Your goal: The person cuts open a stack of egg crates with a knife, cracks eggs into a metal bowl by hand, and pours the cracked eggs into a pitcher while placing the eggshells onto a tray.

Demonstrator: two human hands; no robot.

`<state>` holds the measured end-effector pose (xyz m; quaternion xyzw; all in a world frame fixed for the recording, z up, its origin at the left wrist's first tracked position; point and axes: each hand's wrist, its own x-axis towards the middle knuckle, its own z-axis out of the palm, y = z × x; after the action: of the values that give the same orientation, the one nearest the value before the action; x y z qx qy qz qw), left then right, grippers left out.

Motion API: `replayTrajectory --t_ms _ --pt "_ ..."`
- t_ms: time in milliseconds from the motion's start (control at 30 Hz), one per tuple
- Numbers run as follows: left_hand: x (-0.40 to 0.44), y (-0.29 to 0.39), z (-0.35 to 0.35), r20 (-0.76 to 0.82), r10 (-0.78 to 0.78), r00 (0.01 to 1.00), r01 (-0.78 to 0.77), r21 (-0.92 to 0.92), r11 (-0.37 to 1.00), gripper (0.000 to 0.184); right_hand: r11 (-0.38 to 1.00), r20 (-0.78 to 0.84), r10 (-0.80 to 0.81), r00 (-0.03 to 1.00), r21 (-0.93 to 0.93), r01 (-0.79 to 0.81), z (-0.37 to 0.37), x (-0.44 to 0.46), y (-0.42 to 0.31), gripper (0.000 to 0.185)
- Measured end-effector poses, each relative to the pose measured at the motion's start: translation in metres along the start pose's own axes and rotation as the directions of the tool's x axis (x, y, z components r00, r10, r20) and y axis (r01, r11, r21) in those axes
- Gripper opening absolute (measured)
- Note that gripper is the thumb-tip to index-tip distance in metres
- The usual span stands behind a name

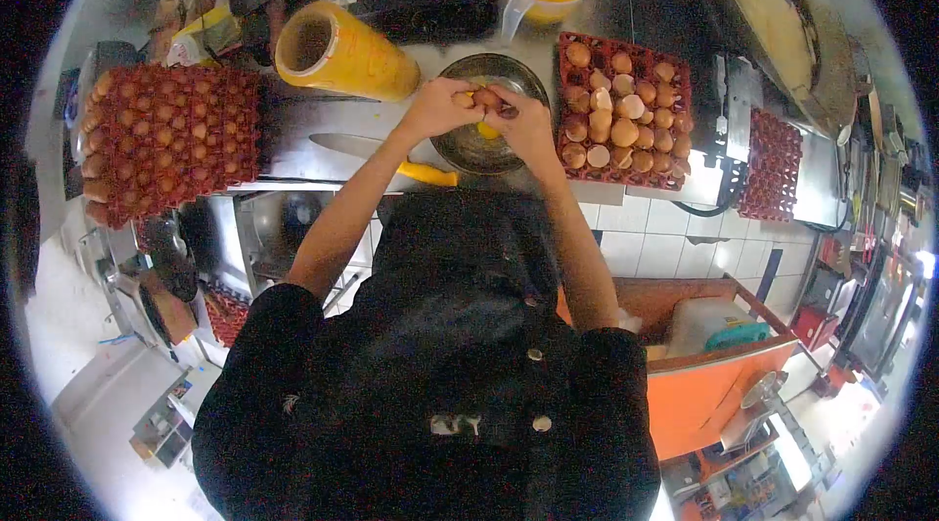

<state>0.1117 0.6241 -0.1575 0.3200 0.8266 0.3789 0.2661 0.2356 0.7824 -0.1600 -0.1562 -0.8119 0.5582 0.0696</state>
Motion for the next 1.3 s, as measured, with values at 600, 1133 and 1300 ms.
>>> replayTrajectory --t_ms 600,1133,1300 --pt "0.000 -0.009 -0.020 0.036 0.404 0.914 -0.402 0.210 0.891 0.052 0.961 0.330 -0.093 0.939 -0.216 0.171 -0.045 0.004 -0.034 0.060" --pt "0.003 0.034 -0.004 0.131 0.173 0.976 -0.149 -0.172 0.974 0.040 0.968 0.033 -0.228 0.973 -0.097 0.231 -0.051 -0.011 -0.044 0.051" --pt "-0.012 0.031 0.015 0.186 0.003 0.982 0.093 -0.504 0.859 0.046 0.981 -0.338 -0.109 0.935 -0.189 0.046 -0.113 -0.039 -0.027 0.051"
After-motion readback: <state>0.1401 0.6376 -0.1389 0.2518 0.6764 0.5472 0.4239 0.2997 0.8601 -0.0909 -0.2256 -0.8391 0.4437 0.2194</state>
